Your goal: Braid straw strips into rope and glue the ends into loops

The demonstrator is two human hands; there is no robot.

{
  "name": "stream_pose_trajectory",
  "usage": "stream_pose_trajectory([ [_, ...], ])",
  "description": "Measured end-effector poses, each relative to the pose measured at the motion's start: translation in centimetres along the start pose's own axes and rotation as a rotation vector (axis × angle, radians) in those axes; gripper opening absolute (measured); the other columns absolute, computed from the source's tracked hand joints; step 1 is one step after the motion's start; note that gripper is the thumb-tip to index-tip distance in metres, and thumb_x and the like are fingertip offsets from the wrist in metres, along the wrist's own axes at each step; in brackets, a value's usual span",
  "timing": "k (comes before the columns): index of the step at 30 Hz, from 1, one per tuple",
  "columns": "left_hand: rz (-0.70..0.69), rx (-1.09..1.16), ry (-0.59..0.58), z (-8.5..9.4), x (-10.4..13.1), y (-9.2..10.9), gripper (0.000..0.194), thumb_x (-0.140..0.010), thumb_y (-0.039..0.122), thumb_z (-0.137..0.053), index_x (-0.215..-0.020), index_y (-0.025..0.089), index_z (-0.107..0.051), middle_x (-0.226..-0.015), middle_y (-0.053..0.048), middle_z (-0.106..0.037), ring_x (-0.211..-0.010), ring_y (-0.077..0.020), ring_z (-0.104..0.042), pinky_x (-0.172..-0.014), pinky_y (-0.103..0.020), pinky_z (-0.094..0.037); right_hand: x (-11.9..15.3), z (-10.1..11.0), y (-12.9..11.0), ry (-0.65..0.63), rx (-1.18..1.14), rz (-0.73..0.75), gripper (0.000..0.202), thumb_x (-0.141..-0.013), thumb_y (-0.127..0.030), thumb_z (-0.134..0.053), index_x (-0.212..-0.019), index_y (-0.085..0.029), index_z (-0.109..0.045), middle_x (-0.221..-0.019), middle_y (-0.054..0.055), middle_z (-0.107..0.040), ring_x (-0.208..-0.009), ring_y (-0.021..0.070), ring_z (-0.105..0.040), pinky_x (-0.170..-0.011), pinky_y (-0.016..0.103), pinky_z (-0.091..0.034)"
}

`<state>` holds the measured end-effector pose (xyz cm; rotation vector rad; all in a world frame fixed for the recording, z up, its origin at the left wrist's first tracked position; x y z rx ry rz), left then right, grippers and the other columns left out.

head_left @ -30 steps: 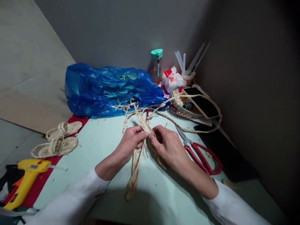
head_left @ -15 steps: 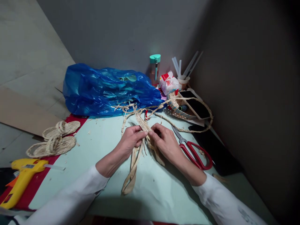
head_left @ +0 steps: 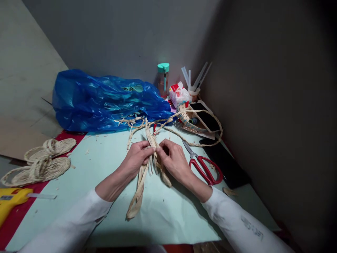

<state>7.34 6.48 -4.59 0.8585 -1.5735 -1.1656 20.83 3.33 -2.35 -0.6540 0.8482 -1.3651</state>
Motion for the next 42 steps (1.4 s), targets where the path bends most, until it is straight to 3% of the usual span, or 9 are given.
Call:
stream_pose_trajectory([
  [15,-0.003,0.039,0.054,0.1,0.0,0.4,0.016,-0.062,0.021,-0.070,-0.072,0.011,-0.063,-0.048,0.008,-0.041,-0.039,-0.0023,-0.025,-0.038,-0.018,-0.014,0.1,1.1,-1.5,0.089,-0.140,0.207,0.014,-0.090,-0.029,-0.053,-0.080,-0.019,-0.056,-0.080,0.002,-0.058,-0.076,0.0161,-0.052,-0.073,0.028,-0.039],
  [18,0.016,0.046,0.051,0.2,0.1,0.5,0.015,-0.064,0.020,-0.068,-0.075,0.010,-0.064,-0.049,0.007,-0.043,-0.037,-0.0019,-0.025,-0.037,-0.019,-0.013,-0.2,2.2,-1.3,-0.063,-0.452,0.126,0.016,-0.090,-0.033,-0.055,-0.082,-0.019,-0.054,-0.076,0.000,-0.056,-0.071,0.0147,-0.051,-0.070,0.029,-0.040],
  [21,0.040,0.034,0.046,0.2,0.2,0.7,0.010,-0.063,0.015,-0.067,-0.070,0.010,-0.063,-0.051,0.005,-0.046,-0.036,-0.0016,-0.027,-0.036,-0.019,-0.013,0.0,4.4,-1.9,-0.137,-0.835,0.051,0.017,-0.088,-0.033,-0.060,-0.082,-0.021,-0.050,-0.061,-0.006,-0.040,-0.053,0.0094,-0.038,-0.053,0.023,-0.034],
  [24,0.059,0.029,0.053,0.3,0.3,0.7,0.008,-0.065,0.012,-0.066,-0.063,0.011,-0.059,-0.049,0.006,-0.043,-0.035,-0.0012,-0.028,-0.036,-0.018,-0.012,1.1,8.3,-3.5,0.044,-0.943,0.052,0.017,-0.083,-0.030,-0.066,-0.079,-0.021,-0.052,-0.060,-0.008,-0.023,-0.047,0.0067,-0.015,-0.042,0.020,-0.012],
  [28,0.075,0.031,0.052,0.3,0.4,0.8,0.010,-0.067,0.009,-0.064,-0.059,0.011,-0.057,-0.045,0.007,-0.039,-0.034,-0.0012,-0.027,-0.036,-0.018,-0.011,3.1,14.1,-5.1,0.453,-0.705,0.192,0.014,-0.081,-0.019,-0.065,-0.071,-0.019,-0.056,-0.059,-0.005,-0.024,-0.048,0.0079,-0.018,-0.043,0.025,-0.009],
  [30,0.076,0.040,0.044,0.3,0.4,0.8,0.010,-0.067,0.009,-0.064,-0.059,0.011,-0.058,-0.045,0.007,-0.039,-0.034,-0.0012,-0.027,-0.036,-0.018,-0.011,3.4,16.0,-4.2,0.603,-0.408,0.134,0.014,-0.085,-0.021,-0.062,-0.072,-0.023,-0.057,-0.061,-0.002,-0.030,-0.050,0.0101,-0.024,-0.045,0.025,-0.013],
  [33,0.067,0.070,0.020,0.3,0.3,0.8,0.009,-0.066,0.011,-0.067,-0.061,0.010,-0.060,-0.047,0.006,-0.041,-0.034,-0.0007,-0.027,-0.036,-0.018,-0.010,2.8,17.0,-1.2,0.618,0.188,-0.034,0.011,-0.090,-0.031,-0.053,-0.082,-0.028,-0.059,-0.069,0.003,-0.050,-0.057,0.0175,-0.043,-0.050,0.029,-0.029],
  [38,0.048,0.140,-0.034,0.2,0.2,0.7,0.015,-0.063,0.018,-0.073,-0.067,0.008,-0.062,-0.053,0.006,-0.044,-0.036,0.0009,-0.024,-0.037,-0.019,-0.009,1.0,14.8,1.5,0.474,0.928,-0.014,0.023,-0.090,-0.024,-0.047,-0.108,-0.015,-0.058,-0.089,0.019,-0.063,-0.084,0.0366,-0.061,-0.068,0.044,-0.043],
  [42,0.029,0.158,-0.045,0.1,0.2,0.7,0.021,-0.061,0.022,-0.076,-0.070,0.008,-0.063,-0.055,0.005,-0.046,-0.037,0.0010,-0.025,-0.038,-0.019,-0.009,-0.2,8.7,-2.1,0.278,0.574,0.362,0.024,-0.095,-0.029,-0.048,-0.109,-0.016,-0.063,-0.106,0.018,-0.067,-0.098,0.0312,-0.061,-0.083,0.041,-0.046],
])
Point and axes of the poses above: each hand's wrist, its own x-axis away from the middle knuckle, its own z-axis out of the back of the hand, y = z × x, the point moved 3 cm from there along -x, towards the middle knuckle
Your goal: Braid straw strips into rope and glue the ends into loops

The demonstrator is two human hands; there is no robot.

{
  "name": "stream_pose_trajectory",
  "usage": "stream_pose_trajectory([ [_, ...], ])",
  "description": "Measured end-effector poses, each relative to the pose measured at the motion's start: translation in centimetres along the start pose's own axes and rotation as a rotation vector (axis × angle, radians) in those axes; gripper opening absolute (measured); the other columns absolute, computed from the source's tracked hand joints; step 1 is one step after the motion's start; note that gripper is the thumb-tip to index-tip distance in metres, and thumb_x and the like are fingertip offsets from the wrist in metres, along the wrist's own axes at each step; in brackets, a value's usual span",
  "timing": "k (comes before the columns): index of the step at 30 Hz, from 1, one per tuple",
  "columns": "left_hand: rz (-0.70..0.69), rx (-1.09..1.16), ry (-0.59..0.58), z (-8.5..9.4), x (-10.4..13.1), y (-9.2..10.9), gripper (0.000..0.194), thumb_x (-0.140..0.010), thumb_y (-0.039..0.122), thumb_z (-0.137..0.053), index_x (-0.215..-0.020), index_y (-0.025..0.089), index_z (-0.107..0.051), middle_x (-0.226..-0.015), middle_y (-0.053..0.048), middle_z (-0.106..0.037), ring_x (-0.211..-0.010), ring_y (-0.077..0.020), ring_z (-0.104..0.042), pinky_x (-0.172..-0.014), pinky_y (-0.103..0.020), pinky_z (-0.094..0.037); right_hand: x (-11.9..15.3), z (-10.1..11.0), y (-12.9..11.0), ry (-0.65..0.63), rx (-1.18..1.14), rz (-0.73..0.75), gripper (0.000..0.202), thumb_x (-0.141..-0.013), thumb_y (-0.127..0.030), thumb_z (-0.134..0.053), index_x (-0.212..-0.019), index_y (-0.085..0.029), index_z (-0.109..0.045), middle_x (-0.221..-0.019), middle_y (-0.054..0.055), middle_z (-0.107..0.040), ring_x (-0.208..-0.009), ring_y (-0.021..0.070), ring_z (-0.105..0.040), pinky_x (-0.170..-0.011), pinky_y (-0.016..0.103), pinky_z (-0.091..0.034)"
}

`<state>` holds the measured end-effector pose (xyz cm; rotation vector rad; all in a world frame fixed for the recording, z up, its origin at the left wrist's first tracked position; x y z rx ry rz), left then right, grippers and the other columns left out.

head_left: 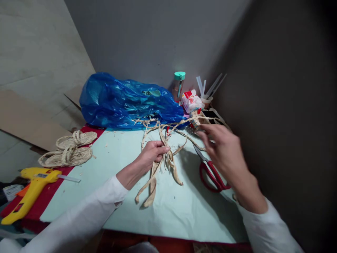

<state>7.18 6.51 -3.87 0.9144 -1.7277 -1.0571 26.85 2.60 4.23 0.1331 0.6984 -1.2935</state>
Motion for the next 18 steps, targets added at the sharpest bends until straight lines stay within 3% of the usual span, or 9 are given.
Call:
stream_pose_trajectory([
  [2,-0.014,-0.003,0.010,0.0,-0.1,-0.1,0.020,-0.061,0.022,-0.075,-0.069,0.010,-0.062,-0.053,0.006,-0.045,-0.037,0.0005,-0.026,-0.039,-0.019,-0.009,-1.1,-2.4,-3.3,-0.104,-0.175,0.070,0.023,-0.095,-0.030,-0.052,-0.107,-0.017,-0.066,-0.103,0.015,-0.069,-0.092,0.0273,-0.062,-0.081,0.038,-0.045],
  [4,-0.028,-0.010,0.035,0.0,-0.3,-0.3,0.018,-0.059,0.019,-0.073,-0.064,0.013,-0.057,-0.049,0.008,-0.042,-0.036,-0.0002,-0.026,-0.039,-0.019,-0.011,-2.0,-4.8,-5.5,-0.188,-0.210,0.095,0.020,-0.093,-0.026,-0.054,-0.104,-0.016,-0.068,-0.098,0.015,-0.070,-0.090,0.0276,-0.060,-0.080,0.037,-0.042],
  [8,-0.038,-0.025,0.073,0.3,-0.5,-0.6,0.021,-0.055,0.014,-0.069,-0.054,0.016,-0.048,-0.043,0.009,-0.036,-0.035,-0.0013,-0.026,-0.039,-0.019,-0.012,-2.4,-7.9,-6.3,-0.292,-0.328,0.060,0.018,-0.090,-0.013,-0.052,-0.088,-0.016,-0.070,-0.085,0.008,-0.070,-0.077,0.0198,-0.059,-0.072,0.030,-0.039],
  [12,-0.055,-0.029,0.095,0.4,-0.6,-0.8,0.012,-0.056,0.010,-0.061,-0.055,0.016,-0.050,-0.042,0.009,-0.037,-0.035,-0.0023,-0.027,-0.039,-0.020,-0.014,-1.5,-8.6,-5.7,-0.284,-0.379,0.072,0.017,-0.092,-0.019,-0.054,-0.099,-0.015,-0.069,-0.096,0.010,-0.071,-0.088,0.0206,-0.060,-0.080,0.030,-0.041],
  [15,-0.062,-0.037,0.104,0.3,-0.5,-0.8,0.011,-0.057,0.009,-0.061,-0.055,0.016,-0.052,-0.040,0.009,-0.036,-0.035,-0.0031,-0.028,-0.040,-0.020,-0.015,-1.4,-8.3,-5.7,-0.243,-0.428,0.091,0.013,-0.090,-0.016,-0.055,-0.093,-0.017,-0.067,-0.093,0.008,-0.070,-0.089,0.0211,-0.057,-0.082,0.032,-0.040],
  [18,-0.050,-0.034,0.070,0.0,-0.2,-0.5,0.011,-0.060,0.015,-0.069,-0.061,0.013,-0.058,-0.044,0.009,-0.036,-0.037,-0.0024,-0.025,-0.040,-0.020,-0.011,-2.1,-6.9,-5.0,-0.157,-0.635,-0.044,0.009,-0.090,-0.019,-0.054,-0.084,-0.018,-0.060,-0.084,0.004,-0.065,-0.079,0.0176,-0.056,-0.076,0.030,-0.041],
])
Point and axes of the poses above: each hand's wrist, its own x-axis away from the middle knuckle, its own z-axis out of the back of the hand, y = z × x, the point moved 3 cm from there along -x, towards the middle knuckle
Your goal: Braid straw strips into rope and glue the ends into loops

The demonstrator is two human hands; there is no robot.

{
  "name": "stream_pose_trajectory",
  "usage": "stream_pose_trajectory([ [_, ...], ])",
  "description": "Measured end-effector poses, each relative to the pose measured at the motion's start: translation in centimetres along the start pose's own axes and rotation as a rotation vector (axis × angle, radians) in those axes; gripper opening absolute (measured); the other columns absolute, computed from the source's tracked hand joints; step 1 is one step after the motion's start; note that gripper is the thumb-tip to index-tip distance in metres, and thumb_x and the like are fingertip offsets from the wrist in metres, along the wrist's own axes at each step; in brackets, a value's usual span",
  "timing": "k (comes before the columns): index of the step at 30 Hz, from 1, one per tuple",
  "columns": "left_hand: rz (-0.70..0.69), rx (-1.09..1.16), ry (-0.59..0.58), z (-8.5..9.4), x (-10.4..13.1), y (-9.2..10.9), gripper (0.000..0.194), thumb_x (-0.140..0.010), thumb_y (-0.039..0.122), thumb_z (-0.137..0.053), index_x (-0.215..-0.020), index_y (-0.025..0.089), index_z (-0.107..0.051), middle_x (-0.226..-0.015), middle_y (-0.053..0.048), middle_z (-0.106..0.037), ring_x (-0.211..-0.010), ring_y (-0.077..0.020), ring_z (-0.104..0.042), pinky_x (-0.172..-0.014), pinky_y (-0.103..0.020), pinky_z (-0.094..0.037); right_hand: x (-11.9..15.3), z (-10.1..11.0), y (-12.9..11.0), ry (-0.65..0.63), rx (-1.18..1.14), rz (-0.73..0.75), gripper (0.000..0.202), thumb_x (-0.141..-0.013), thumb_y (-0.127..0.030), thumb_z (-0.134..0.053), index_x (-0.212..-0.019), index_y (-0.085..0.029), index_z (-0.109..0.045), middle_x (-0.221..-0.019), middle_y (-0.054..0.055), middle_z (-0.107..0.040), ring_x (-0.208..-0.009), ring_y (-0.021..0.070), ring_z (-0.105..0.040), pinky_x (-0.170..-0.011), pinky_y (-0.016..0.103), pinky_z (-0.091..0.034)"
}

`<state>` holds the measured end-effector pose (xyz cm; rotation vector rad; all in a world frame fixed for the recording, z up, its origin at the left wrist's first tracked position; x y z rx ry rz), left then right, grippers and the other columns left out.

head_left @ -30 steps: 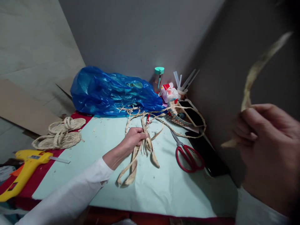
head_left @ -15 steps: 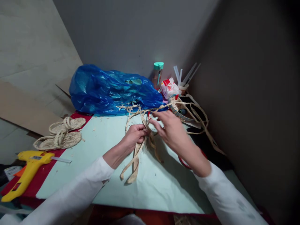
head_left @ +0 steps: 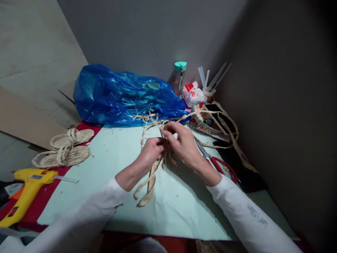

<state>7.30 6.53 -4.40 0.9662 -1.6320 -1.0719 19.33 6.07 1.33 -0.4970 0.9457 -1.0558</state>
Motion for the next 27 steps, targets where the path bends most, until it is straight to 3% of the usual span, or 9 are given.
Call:
stream_pose_trajectory([
  [3,0.019,0.013,-0.068,-0.1,0.3,0.4,0.019,-0.066,0.026,-0.074,-0.070,0.010,-0.065,-0.053,0.006,-0.042,-0.040,-0.0013,-0.023,-0.041,-0.020,-0.009,0.1,2.4,0.0,0.097,-0.393,-0.147,0.006,-0.091,-0.026,-0.053,-0.087,-0.021,-0.052,-0.084,0.001,-0.063,-0.065,0.0125,-0.053,-0.059,0.025,-0.040],
  [5,0.026,0.032,-0.110,-0.1,0.4,0.5,0.021,-0.070,0.029,-0.073,-0.072,0.010,-0.066,-0.060,0.003,-0.048,-0.042,-0.0006,-0.022,-0.041,-0.020,-0.009,0.8,3.6,0.1,0.125,-0.491,-0.208,0.004,-0.091,-0.026,-0.051,-0.092,-0.022,-0.051,-0.086,-0.001,-0.062,-0.056,0.0094,-0.045,-0.049,0.022,-0.032],
  [7,0.031,0.077,-0.146,0.0,0.4,0.6,0.020,-0.072,0.029,-0.073,-0.075,0.009,-0.067,-0.066,0.001,-0.052,-0.043,0.0000,-0.021,-0.041,-0.019,-0.008,1.8,3.9,0.4,0.081,-0.391,-0.242,0.009,-0.093,-0.028,-0.049,-0.089,-0.022,-0.055,-0.077,-0.002,-0.058,-0.053,0.0094,-0.040,-0.048,0.023,-0.028],
  [12,0.052,0.170,-0.167,0.2,0.4,0.9,0.019,-0.073,0.027,-0.074,-0.075,0.009,-0.069,-0.061,0.003,-0.045,-0.044,-0.0004,-0.018,-0.041,-0.018,-0.008,3.5,2.3,0.9,-0.059,0.014,-0.272,0.026,-0.095,-0.034,-0.049,-0.080,-0.019,-0.065,-0.063,-0.001,-0.055,-0.058,0.0134,-0.048,-0.057,0.027,-0.034],
  [15,0.056,0.161,-0.152,0.1,0.6,1.1,0.019,-0.075,0.027,-0.074,-0.081,0.009,-0.071,-0.060,0.005,-0.040,-0.045,-0.0011,-0.017,-0.041,-0.018,-0.010,3.6,1.8,0.6,-0.044,0.023,-0.298,0.023,-0.094,-0.034,-0.050,-0.091,-0.019,-0.067,-0.071,0.001,-0.063,-0.058,0.0143,-0.052,-0.058,0.028,-0.035],
  [18,0.045,0.146,-0.129,0.2,0.8,1.2,0.021,-0.075,0.023,-0.073,-0.091,0.009,-0.073,-0.063,0.005,-0.039,-0.047,-0.0012,-0.017,-0.042,-0.017,-0.010,3.7,1.6,0.3,-0.059,0.026,-0.313,0.021,-0.094,-0.030,-0.049,-0.089,-0.017,-0.065,-0.078,0.004,-0.066,-0.058,0.0147,-0.054,-0.058,0.028,-0.037],
  [23,0.039,0.150,-0.102,0.4,0.6,0.9,0.027,-0.074,0.020,-0.073,-0.100,0.011,-0.074,-0.066,0.003,-0.046,-0.046,-0.0007,-0.016,-0.041,-0.019,-0.008,4.0,0.9,1.0,-0.168,-0.013,-0.436,0.023,-0.093,-0.028,-0.050,-0.071,-0.021,-0.052,-0.051,-0.002,-0.060,-0.049,0.0145,-0.050,-0.055,0.027,-0.035],
  [27,0.056,0.153,-0.106,0.3,0.6,0.9,0.026,-0.073,0.018,-0.073,-0.098,0.012,-0.075,-0.073,0.000,-0.055,-0.046,0.0001,-0.019,-0.041,-0.019,-0.009,3.9,0.6,1.8,-0.171,-0.042,-0.446,0.022,-0.092,-0.030,-0.048,-0.071,-0.022,-0.050,-0.051,-0.003,-0.053,-0.048,0.0145,-0.046,-0.052,0.027,-0.030],
])
Point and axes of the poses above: each hand's wrist, its own x-axis away from the middle knuckle, its own z-axis out of the back of the hand, y = z × x, the point moved 3 cm from there along -x, towards the middle knuckle
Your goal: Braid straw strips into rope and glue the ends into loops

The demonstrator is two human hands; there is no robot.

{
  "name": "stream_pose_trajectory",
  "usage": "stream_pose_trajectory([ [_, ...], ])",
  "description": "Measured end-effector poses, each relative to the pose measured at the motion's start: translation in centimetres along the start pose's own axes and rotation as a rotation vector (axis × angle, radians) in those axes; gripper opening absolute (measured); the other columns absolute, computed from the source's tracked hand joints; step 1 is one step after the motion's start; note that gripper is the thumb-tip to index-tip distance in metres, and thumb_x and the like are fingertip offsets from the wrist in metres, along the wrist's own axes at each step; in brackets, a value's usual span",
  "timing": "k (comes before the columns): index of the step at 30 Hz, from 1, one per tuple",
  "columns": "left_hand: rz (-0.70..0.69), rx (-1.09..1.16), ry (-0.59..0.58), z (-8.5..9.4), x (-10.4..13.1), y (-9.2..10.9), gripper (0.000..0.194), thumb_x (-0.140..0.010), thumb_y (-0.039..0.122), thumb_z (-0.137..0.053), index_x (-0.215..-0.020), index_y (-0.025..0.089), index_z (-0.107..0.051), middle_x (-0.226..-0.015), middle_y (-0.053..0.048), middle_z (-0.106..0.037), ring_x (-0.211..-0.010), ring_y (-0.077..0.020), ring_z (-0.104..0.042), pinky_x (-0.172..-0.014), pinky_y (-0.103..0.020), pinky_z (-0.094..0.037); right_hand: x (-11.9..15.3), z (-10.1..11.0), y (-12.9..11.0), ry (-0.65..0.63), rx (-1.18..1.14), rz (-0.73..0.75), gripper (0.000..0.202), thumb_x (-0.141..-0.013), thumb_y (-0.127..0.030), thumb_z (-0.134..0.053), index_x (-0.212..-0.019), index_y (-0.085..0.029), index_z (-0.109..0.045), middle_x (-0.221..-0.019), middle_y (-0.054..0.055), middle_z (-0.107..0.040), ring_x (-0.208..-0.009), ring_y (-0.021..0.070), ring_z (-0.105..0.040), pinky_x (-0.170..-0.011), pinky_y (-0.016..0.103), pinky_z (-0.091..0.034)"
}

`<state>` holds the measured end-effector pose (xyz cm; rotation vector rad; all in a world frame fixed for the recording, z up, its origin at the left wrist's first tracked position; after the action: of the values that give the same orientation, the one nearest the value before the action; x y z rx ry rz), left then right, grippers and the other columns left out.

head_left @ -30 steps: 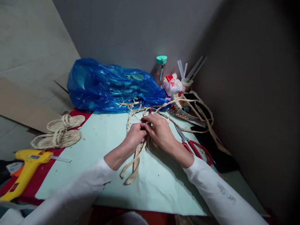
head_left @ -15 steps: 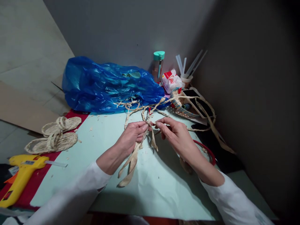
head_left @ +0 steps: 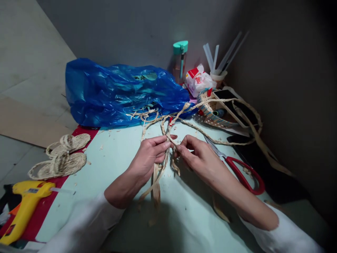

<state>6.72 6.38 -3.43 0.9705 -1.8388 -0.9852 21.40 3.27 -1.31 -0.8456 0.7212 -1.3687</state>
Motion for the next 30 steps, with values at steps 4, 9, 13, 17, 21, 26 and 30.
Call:
stream_pose_trajectory([
  [4,0.029,0.044,0.016,-0.3,0.2,0.1,0.015,-0.073,0.018,-0.074,-0.086,0.010,-0.074,-0.070,0.000,-0.055,-0.045,0.0006,-0.022,-0.040,-0.018,-0.010,0.0,0.3,0.0,0.079,0.116,0.088,0.019,-0.092,-0.026,-0.047,-0.074,-0.022,-0.051,-0.062,0.000,-0.057,-0.057,0.0162,-0.049,-0.055,0.028,-0.029],
  [9,0.066,0.044,0.074,-0.4,0.2,0.0,0.018,-0.079,0.027,-0.072,-0.073,0.010,-0.068,-0.051,0.006,-0.043,-0.040,0.0002,-0.024,-0.038,-0.016,-0.014,0.3,0.4,-0.6,0.081,0.308,0.153,0.018,-0.089,-0.021,-0.048,-0.072,-0.022,-0.043,-0.060,-0.001,-0.052,-0.054,0.0153,-0.044,-0.055,0.028,-0.027],
  [13,0.048,0.053,0.100,-0.3,0.1,0.0,0.015,-0.076,0.023,-0.074,-0.075,0.009,-0.068,-0.056,0.005,-0.049,-0.040,0.0012,-0.025,-0.037,-0.016,-0.014,0.5,0.4,-1.2,0.073,0.366,0.185,0.019,-0.086,-0.018,-0.049,-0.070,-0.022,-0.040,-0.059,-0.001,-0.048,-0.054,0.0151,-0.040,-0.055,0.028,-0.025],
  [17,0.053,0.061,0.089,-0.2,0.0,0.0,0.014,-0.074,0.021,-0.075,-0.074,0.008,-0.068,-0.058,0.004,-0.051,-0.040,0.0017,-0.028,-0.037,-0.015,-0.013,0.5,0.3,-1.6,0.038,0.333,0.232,0.022,-0.084,-0.014,-0.050,-0.067,-0.022,-0.039,-0.059,-0.001,-0.049,-0.054,0.0147,-0.041,-0.057,0.028,-0.027],
  [21,0.071,0.072,0.086,-0.2,0.1,0.1,0.013,-0.074,0.019,-0.074,-0.074,0.008,-0.067,-0.059,0.003,-0.054,-0.040,0.0021,-0.030,-0.036,-0.013,-0.015,0.6,-0.1,-1.6,-0.015,0.333,0.232,0.021,-0.084,-0.012,-0.052,-0.068,-0.021,-0.042,-0.063,0.000,-0.053,-0.058,0.0151,-0.046,-0.060,0.028,-0.029],
  [26,0.084,0.053,0.095,-0.2,0.1,0.0,0.012,-0.072,0.015,-0.074,-0.070,0.008,-0.065,-0.056,0.005,-0.050,-0.038,0.0021,-0.030,-0.035,-0.012,-0.015,0.9,-0.3,-1.6,-0.088,0.382,0.183,0.017,-0.088,-0.012,-0.050,-0.072,-0.019,-0.048,-0.070,0.001,-0.056,-0.065,0.0156,-0.049,-0.063,0.028,-0.030],
  [30,0.045,0.050,0.094,0.0,0.0,-0.1,0.012,-0.073,0.016,-0.073,-0.073,0.008,-0.063,-0.059,0.004,-0.052,-0.039,0.0023,-0.029,-0.035,-0.011,-0.017,0.9,0.2,-1.7,-0.073,0.412,0.092,0.019,-0.092,-0.019,-0.050,-0.074,-0.018,-0.048,-0.068,0.001,-0.055,-0.060,0.0138,-0.046,-0.060,0.027,-0.029],
])
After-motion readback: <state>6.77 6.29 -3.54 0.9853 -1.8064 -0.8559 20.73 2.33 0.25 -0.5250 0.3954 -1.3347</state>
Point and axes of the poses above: each hand's wrist, its own x-axis away from the middle knuckle, its own z-axis out of the back of the hand, y = z × x, the point moved 3 cm from there along -x, towards the middle knuckle
